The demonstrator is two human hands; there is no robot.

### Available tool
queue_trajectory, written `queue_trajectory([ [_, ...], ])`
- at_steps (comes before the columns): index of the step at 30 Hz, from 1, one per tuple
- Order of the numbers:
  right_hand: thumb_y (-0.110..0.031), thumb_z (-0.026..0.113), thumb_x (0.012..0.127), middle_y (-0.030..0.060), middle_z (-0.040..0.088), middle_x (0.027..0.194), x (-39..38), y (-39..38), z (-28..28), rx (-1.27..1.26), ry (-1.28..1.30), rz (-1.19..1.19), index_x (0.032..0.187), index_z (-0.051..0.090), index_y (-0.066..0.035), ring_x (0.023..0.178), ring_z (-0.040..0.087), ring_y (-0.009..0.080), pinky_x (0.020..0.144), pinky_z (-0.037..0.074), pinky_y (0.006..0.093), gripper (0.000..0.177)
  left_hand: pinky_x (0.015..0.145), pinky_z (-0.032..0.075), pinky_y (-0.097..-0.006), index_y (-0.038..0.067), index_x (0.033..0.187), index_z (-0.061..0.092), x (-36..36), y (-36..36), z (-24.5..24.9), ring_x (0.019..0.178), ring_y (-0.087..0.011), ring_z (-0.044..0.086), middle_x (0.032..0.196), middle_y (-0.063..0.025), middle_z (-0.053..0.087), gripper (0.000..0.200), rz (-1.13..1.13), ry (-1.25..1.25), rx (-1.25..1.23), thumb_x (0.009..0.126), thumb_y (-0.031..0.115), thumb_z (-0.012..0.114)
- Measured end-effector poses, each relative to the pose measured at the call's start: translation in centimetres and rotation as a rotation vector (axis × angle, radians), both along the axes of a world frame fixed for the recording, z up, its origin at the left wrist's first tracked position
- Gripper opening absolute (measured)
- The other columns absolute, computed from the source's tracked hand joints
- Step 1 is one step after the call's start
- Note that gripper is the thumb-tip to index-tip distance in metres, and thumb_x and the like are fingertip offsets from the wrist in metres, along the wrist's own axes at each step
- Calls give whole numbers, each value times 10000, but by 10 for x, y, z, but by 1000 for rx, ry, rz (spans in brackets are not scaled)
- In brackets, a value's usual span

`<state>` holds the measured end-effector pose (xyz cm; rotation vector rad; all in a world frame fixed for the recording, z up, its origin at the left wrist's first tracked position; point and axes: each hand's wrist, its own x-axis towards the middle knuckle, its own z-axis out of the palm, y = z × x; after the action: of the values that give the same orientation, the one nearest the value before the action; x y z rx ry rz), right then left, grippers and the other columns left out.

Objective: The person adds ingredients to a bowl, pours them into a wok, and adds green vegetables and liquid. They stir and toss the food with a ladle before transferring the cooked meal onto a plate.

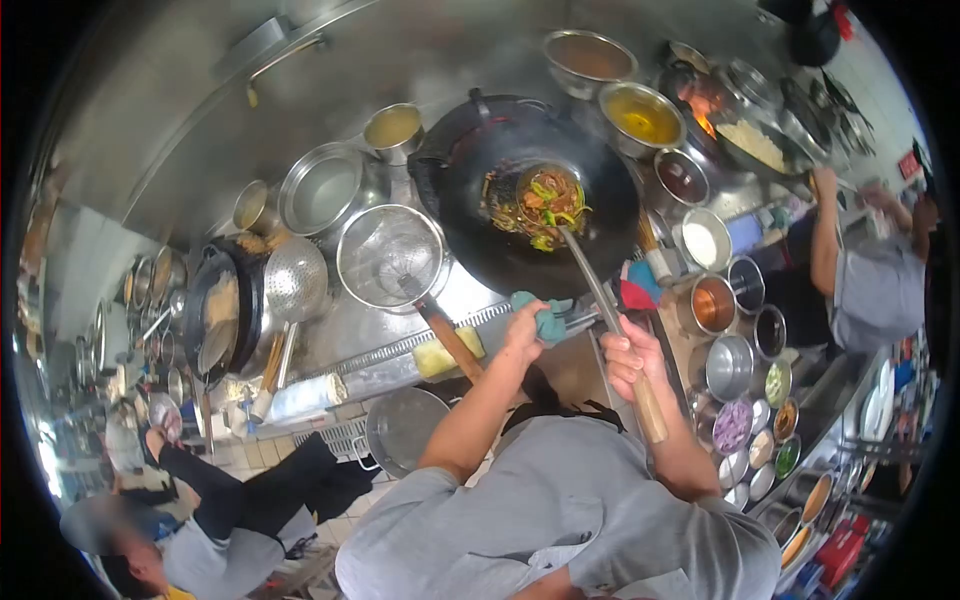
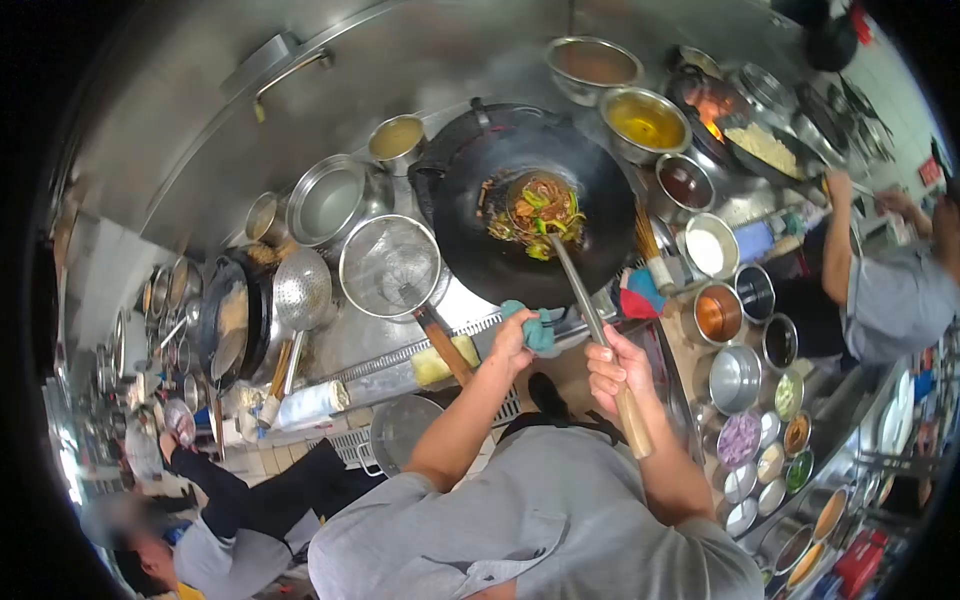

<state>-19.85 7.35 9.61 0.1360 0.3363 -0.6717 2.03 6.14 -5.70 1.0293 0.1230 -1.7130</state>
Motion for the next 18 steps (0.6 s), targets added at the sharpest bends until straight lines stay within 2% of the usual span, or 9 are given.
queue_trajectory([
  [2,-294,446,1102,7,498,755,-18,22,12,19,43,-65,1344,562,-194,428,430,40,348,384,238,286,704,573,-436,71,995,655,4,0,1,833,-250,679,946,-76,696,197,-1,-49,-12,851,199,694],
  [5,-292,468,1094,12,494,751,-53,74,30,-17,167,-182,1338,571,-218,414,417,49,333,375,248,276,699,576,-390,101,980,647,13,-1,-4,777,-254,683,914,-80,705,205,-44,14,-43,901,273,727],
  [8,-256,503,1077,25,487,741,-91,144,38,-11,191,-345,1363,555,-236,411,407,64,327,373,266,292,713,600,-397,139,886,607,21,-4,-13,778,-242,698,904,-78,705,89,-45,-69,-89,872,183,684],
  [9,-245,512,1072,27,486,740,-103,173,44,-19,211,-404,1378,545,-240,412,406,67,327,374,269,307,673,602,-391,141,838,590,16,-4,4,741,-234,694,858,-68,692,63,-9,-47,-89,848,141,653],
  [10,-164,527,1051,25,483,746,-112,201,53,-13,238,-461,1448,482,-236,418,405,68,328,375,273,405,642,602,-386,138,802,586,26,-10,-6,719,-234,690,802,-52,668,60,-108,-38,-122,837,130,634],
  [11,-138,525,1043,25,481,747,-122,230,57,-31,242,-512,1469,459,-231,419,405,67,330,378,274,441,670,594,-412,160,848,592,45,-23,-38,772,-228,682,850,-37,666,38,-159,-10,-231,873,167,620],
  [12,-111,523,1034,24,480,749,-131,262,60,-47,246,-564,1489,436,-226,420,405,67,331,380,274,477,601,582,-386,165,802,582,50,-30,-39,683,-226,669,771,-38,651,73,-53,-11,-235,865,160,618],
  [14,-41,500,1011,20,475,752,-148,327,58,-74,245,-685,1531,389,-196,425,401,60,340,393,274,554,583,579,-376,162,770,593,44,-35,15,648,-228,661,707,-48,631,89,-118,-42,-144,858,170,581],
  [18,-36,522,988,21,473,755,-168,467,57,-41,272,-951,1565,339,-184,430,396,63,348,389,271,623,682,560,-367,113,875,652,43,-14,30,753,-243,653,832,-58,673,130,-54,-129,-44,881,222,583],
])
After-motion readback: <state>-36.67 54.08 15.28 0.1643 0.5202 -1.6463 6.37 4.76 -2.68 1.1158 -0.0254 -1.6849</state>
